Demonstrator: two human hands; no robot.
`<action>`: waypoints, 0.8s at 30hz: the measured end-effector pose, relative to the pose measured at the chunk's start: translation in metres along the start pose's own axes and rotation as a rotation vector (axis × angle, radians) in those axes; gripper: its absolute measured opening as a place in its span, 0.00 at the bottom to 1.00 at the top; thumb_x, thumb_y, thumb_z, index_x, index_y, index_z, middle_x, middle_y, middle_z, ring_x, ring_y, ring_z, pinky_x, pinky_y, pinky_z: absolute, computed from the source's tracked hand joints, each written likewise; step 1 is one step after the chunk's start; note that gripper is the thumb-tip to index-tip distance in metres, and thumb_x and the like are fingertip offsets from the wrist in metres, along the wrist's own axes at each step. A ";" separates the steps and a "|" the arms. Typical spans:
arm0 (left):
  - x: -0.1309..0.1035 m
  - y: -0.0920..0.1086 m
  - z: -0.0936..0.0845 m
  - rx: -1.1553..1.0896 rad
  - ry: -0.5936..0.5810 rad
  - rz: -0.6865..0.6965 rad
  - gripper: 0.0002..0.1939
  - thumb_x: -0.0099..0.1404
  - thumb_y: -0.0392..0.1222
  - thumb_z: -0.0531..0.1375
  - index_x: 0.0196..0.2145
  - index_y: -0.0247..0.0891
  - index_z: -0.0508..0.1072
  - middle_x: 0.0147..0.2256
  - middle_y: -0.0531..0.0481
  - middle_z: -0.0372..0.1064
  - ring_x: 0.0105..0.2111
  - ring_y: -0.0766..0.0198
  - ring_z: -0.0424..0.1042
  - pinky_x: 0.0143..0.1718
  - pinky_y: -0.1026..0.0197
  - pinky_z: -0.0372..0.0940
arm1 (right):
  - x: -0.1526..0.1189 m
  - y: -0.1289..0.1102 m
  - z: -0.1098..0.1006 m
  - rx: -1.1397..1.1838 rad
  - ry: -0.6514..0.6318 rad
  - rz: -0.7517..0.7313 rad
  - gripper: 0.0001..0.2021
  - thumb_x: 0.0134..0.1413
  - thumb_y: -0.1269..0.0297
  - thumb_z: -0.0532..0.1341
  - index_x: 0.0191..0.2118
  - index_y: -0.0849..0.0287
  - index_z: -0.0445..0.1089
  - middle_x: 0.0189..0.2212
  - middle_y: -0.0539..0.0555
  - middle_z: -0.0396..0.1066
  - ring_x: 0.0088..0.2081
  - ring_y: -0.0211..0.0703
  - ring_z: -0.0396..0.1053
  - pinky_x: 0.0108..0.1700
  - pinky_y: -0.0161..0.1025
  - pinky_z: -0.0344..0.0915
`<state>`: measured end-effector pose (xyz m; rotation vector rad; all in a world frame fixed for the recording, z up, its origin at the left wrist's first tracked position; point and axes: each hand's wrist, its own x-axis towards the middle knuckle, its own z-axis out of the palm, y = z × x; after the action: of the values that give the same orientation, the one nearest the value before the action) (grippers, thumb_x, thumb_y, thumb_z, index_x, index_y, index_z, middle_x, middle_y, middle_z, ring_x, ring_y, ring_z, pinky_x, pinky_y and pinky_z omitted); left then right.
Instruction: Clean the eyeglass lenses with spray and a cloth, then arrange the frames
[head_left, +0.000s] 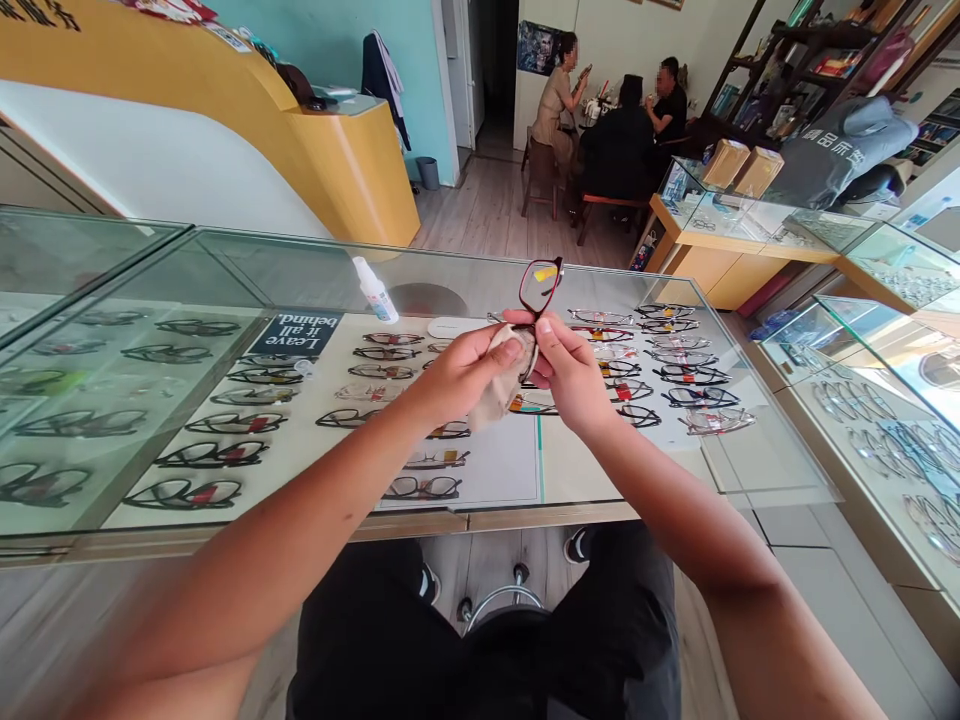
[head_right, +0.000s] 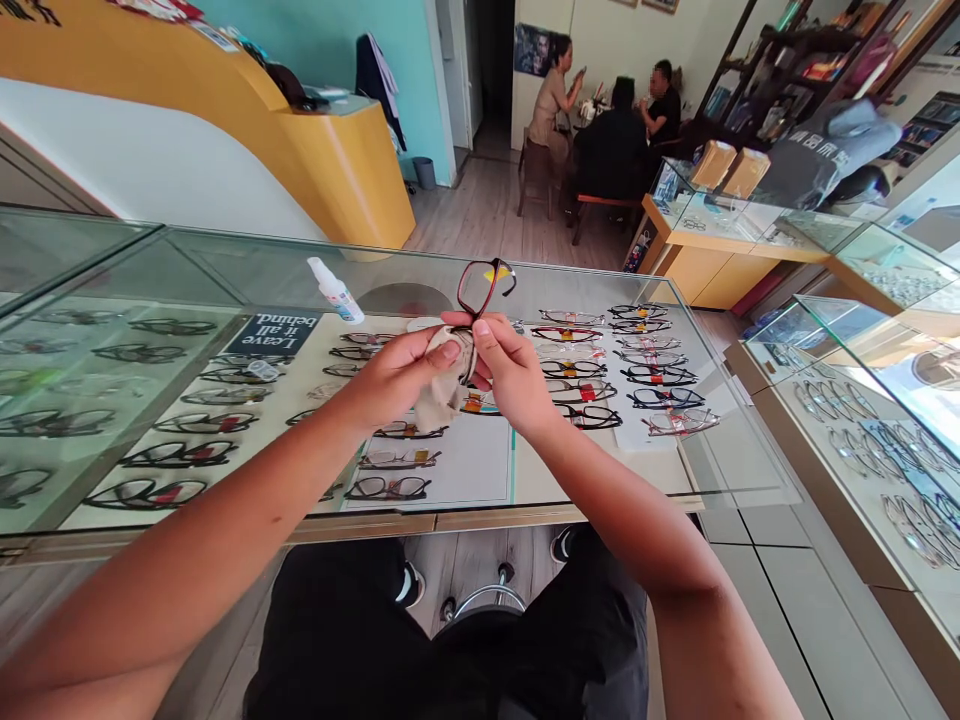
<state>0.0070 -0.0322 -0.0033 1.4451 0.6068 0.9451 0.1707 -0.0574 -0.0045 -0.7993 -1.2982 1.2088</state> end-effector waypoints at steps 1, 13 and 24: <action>0.000 0.002 0.000 -0.011 -0.026 -0.005 0.27 0.68 0.66 0.71 0.46 0.38 0.80 0.35 0.45 0.82 0.34 0.56 0.82 0.38 0.58 0.76 | -0.001 -0.001 0.000 0.006 0.006 -0.004 0.28 0.67 0.31 0.64 0.49 0.52 0.81 0.32 0.48 0.57 0.27 0.37 0.56 0.27 0.39 0.65; 0.001 0.002 0.003 -0.166 0.053 -0.062 0.25 0.63 0.65 0.75 0.33 0.40 0.79 0.28 0.53 0.74 0.30 0.62 0.73 0.35 0.60 0.68 | -0.005 -0.008 -0.001 -0.233 0.110 -0.231 0.24 0.74 0.37 0.60 0.42 0.49 0.84 0.44 0.56 0.73 0.45 0.48 0.67 0.49 0.47 0.70; 0.001 -0.002 0.013 -0.225 0.162 -0.050 0.23 0.54 0.52 0.82 0.43 0.42 0.85 0.33 0.54 0.78 0.31 0.64 0.74 0.36 0.61 0.68 | -0.005 -0.005 0.003 -0.219 0.142 -0.256 0.22 0.77 0.40 0.57 0.47 0.48 0.83 0.43 0.54 0.72 0.46 0.48 0.69 0.55 0.47 0.68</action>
<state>0.0184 -0.0383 -0.0041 1.1567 0.6317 1.0624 0.1692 -0.0645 -0.0005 -0.8302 -1.3827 0.8029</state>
